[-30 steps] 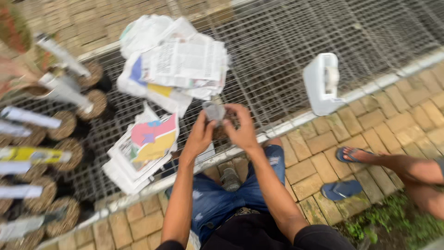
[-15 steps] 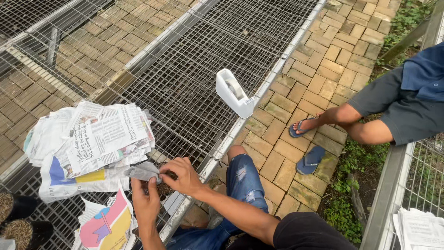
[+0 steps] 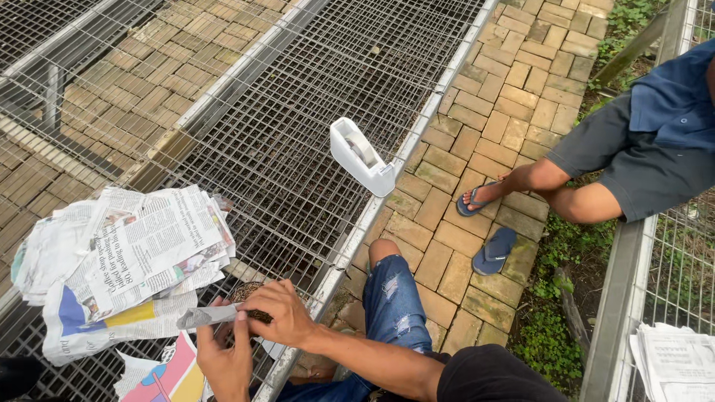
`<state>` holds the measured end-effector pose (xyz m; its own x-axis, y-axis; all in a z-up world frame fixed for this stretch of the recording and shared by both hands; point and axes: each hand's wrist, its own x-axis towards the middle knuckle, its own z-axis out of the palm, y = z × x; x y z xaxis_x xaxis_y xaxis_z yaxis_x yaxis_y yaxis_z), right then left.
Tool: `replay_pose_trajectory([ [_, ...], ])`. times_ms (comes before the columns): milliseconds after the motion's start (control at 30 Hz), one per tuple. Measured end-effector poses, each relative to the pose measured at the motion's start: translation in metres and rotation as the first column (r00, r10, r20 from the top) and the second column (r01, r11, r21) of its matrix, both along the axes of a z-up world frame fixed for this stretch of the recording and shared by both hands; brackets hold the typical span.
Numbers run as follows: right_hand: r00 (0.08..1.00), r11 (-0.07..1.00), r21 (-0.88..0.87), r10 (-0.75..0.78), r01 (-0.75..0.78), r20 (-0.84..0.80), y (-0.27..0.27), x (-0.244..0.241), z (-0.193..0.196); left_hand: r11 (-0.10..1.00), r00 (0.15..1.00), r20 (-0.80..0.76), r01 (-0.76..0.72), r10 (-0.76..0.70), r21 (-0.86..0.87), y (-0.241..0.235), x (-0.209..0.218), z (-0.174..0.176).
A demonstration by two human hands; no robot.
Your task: The person wraps a plant leaf with a piece of paper, using tape to secure it.
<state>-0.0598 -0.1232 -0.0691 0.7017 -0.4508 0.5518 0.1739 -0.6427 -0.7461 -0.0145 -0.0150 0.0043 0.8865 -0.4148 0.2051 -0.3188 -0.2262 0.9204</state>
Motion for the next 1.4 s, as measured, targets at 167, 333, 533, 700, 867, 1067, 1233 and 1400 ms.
replay_pose_trajectory([
  [167, 0.998, 0.999, -0.033, -0.033, 0.034, 0.051, 0.003, -0.001, 0.007, 0.983, 0.971, 0.153, -0.178, 0.183, -0.045, -0.012, -0.011, 0.009],
  [333, 0.997, 0.999, -0.043, -0.03, 0.033, 0.073, 0.0, -0.007, 0.025, 0.968, 0.935, 0.253, -0.239, 0.251, -0.077, -0.014, -0.013, -0.005],
  [533, 0.998, 0.997, 0.04, 0.059, -0.06, 0.031, -0.02, -0.019, 0.022, 0.947, 0.91, 0.263, -0.317, 0.32, -0.053, -0.011, -0.012, -0.013],
  [700, 0.987, 0.991, 0.038, -0.133, 0.13, 0.091, -0.143, -0.044, 0.038, 0.954, 0.919, 0.255, -0.298, 0.299, -0.046, -0.012, -0.012, -0.014],
  [867, 0.67, 0.763, -0.2, -0.64, 0.615, -0.376, -0.32, -0.089, 0.052, 0.967, 0.939, 0.23, -0.25, 0.257, -0.059, -0.013, -0.014, 0.001],
  [1067, 0.695, 0.856, 0.165, -0.269, 0.49, -0.666, -0.405, -0.107, 0.011, 0.973, 0.948, 0.216, -0.228, 0.232, -0.043, -0.008, -0.012, -0.006],
  [1233, 0.737, 0.789, 0.318, -0.237, 0.526, -0.633, -0.349, -0.104, 0.093, 0.974, 0.948, 0.226, -0.225, 0.223, -0.015, -0.01, -0.014, 0.002],
  [1400, 0.762, 0.725, 0.408, -0.247, 0.555, -0.598, -0.359, -0.114, 0.074, 0.969, 0.943, 0.229, -0.246, 0.24, -0.003, -0.01, -0.014, 0.001],
])
